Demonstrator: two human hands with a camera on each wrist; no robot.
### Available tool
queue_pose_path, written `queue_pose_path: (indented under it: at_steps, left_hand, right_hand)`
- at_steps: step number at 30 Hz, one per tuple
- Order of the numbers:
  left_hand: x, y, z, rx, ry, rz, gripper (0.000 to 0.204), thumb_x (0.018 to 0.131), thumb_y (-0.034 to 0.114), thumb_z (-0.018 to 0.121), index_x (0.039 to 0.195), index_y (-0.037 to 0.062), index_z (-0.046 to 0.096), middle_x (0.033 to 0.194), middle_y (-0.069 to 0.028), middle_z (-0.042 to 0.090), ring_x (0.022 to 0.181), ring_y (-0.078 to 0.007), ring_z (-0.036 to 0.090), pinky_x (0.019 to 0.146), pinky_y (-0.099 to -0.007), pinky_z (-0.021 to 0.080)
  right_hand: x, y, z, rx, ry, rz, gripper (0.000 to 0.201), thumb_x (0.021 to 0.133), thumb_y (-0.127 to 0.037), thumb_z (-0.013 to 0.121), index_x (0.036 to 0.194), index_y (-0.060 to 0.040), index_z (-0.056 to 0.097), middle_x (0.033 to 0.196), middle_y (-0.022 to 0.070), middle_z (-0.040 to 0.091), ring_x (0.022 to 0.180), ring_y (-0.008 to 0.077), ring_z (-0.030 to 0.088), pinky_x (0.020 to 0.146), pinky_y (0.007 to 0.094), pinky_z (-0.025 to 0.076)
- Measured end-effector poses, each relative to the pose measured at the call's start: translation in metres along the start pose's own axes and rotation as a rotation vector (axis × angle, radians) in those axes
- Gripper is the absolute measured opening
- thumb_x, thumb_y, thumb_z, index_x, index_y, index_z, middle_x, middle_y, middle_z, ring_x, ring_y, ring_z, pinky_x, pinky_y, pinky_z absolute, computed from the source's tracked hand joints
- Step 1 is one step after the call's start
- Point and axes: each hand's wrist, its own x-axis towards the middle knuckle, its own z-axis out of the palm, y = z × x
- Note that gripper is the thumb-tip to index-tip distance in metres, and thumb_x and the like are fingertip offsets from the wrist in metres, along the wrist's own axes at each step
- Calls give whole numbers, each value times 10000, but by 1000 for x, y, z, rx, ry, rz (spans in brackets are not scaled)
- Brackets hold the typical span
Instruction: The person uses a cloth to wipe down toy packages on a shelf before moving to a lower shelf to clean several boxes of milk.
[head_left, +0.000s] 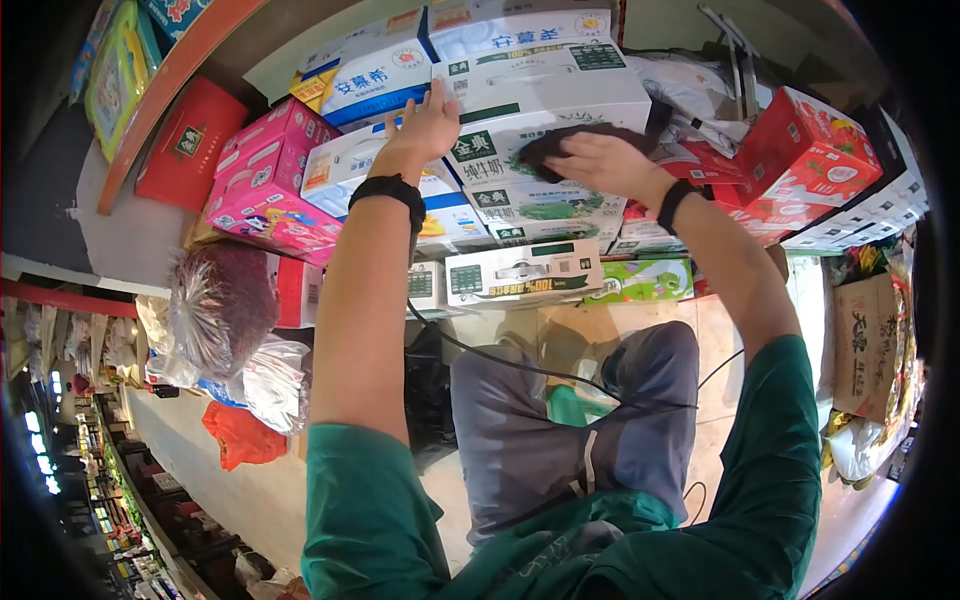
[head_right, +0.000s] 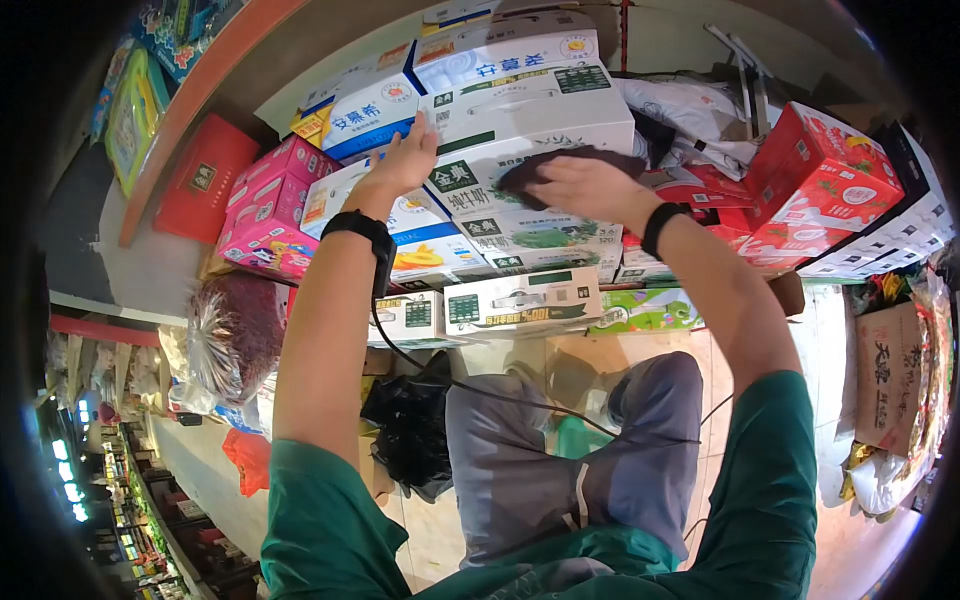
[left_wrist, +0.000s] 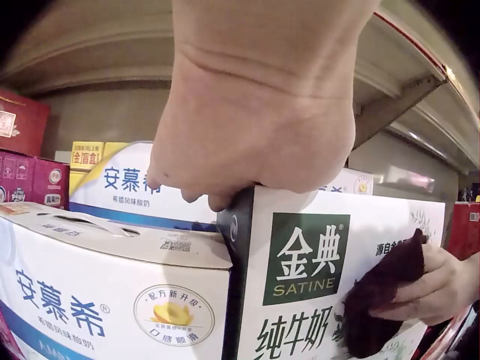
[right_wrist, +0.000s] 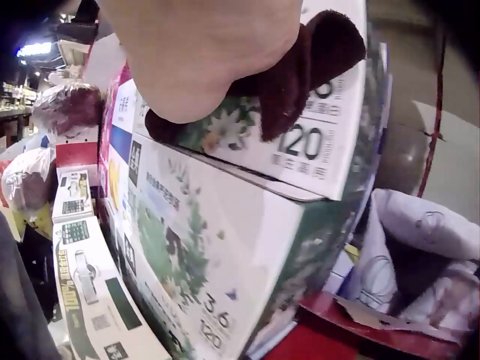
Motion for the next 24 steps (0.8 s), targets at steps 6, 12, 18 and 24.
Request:
queue_pose_path:
  at_steps: [6, 12, 18, 24]
  left_hand:
    - [-1, -1, -1, 4, -4, 0, 607, 979, 436, 187, 1523, 181, 101, 1573, -53, 184, 1435, -345, 178, 1143, -573, 72]
    - [-1, -2, -1, -31, 0, 12, 606, 979, 436, 185, 1524, 185, 102, 1573, -57, 181, 1437, -342, 174, 1144, -570, 70]
    - [-4, 1, 0, -6, 28, 19, 608, 982, 430, 204, 1522, 163, 123, 1574, -89, 165, 1449, -344, 123, 1152, -546, 56]
    - [-12, 20, 0, 265, 303, 52, 553, 954, 374, 369, 1451, 134, 345, 1518, -186, 268, 1415, -362, 223, 1138, -516, 172]
  right_hand:
    - [61, -20, 20, -24, 94, -40, 463, 796, -155, 565, 1250, -64, 578, 1201, -14, 599, 1209, 183, 483, 1093, 296, 351]
    - [42, -1, -4, 0, 115, 102, 582, 740, -226, 631, 1299, -94, 533, 1219, 26, 582, 1149, 184, 516, 1044, 326, 389]
    - [6, 22, -61, -8, 146, 444, 601, 695, 45, 585, 1276, -105, 560, 1240, 64, 581, 962, 306, 555, 945, 405, 470]
    - [12, 37, -68, 378, 211, 700, 374, 830, -25, 588, 1200, -72, 576, 1180, 105, 607, 1025, 332, 568, 899, 402, 466]
